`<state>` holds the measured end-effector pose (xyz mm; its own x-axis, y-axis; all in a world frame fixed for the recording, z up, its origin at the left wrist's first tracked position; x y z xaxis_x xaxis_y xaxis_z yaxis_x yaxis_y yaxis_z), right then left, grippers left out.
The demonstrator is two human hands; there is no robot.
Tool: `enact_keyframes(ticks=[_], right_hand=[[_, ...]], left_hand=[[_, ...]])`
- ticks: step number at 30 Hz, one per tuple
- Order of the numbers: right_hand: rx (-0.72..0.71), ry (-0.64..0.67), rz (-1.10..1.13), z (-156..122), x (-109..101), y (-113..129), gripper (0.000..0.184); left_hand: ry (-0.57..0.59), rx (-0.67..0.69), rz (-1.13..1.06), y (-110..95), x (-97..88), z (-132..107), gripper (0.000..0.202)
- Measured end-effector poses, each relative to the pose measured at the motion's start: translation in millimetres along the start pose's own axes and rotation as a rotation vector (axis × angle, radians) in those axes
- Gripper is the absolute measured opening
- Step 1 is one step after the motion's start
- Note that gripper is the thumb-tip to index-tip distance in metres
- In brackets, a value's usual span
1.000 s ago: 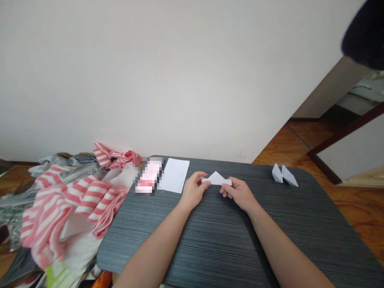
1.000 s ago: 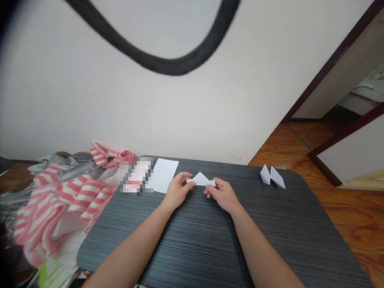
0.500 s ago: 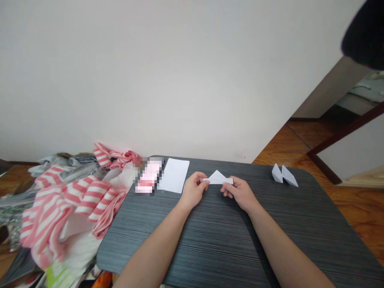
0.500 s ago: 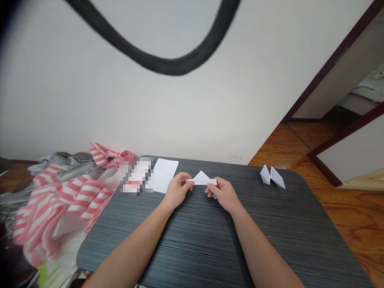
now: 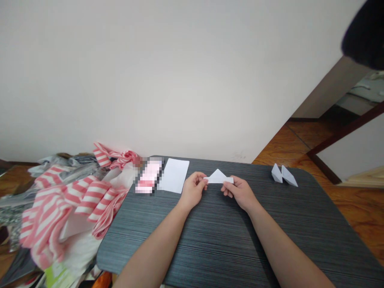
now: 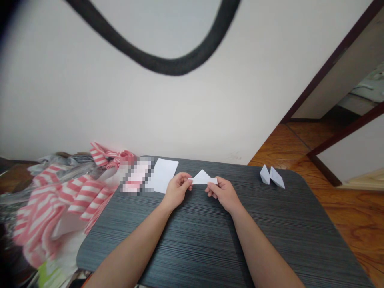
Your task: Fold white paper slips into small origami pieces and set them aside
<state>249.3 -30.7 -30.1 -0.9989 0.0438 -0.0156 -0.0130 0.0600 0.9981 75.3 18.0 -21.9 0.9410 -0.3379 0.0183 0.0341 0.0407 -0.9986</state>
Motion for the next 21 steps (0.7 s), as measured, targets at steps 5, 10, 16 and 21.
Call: enact_keyframes(ticks=[5, 10, 16, 21], right_hand=[[0.010, -0.056, 0.035, 2.7, -2.3, -5.6, 0.023], [0.002, -0.007, -0.007, 1.4, 0.5, -2.3, 0.024], [0.015, 0.073, -0.071, -3.0, 6.9, 6.4, 0.022], [-0.009, 0.094, -0.087, -3.5, 11.2, 12.2, 0.016]], left_hand=[[0.023, 0.002, -0.026, -3.1, 3.3, -0.8, 0.026], [0.083, 0.003, -0.052, -6.5, 8.8, -3.6, 0.039], [0.122, -0.024, 0.100, -5.1, 9.0, -5.4, 0.026], [0.141, -0.028, 0.064, -8.8, 10.0, -6.3, 0.024]])
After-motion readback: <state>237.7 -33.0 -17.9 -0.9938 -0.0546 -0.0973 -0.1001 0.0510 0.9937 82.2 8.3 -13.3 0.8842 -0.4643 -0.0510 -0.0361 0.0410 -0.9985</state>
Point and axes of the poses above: each hand's wrist, its own z-axis towards the middle knuckle, its own x-axis out of the palm, y = z × x, the point moved 5 cm from there along z, towards the middle knuckle
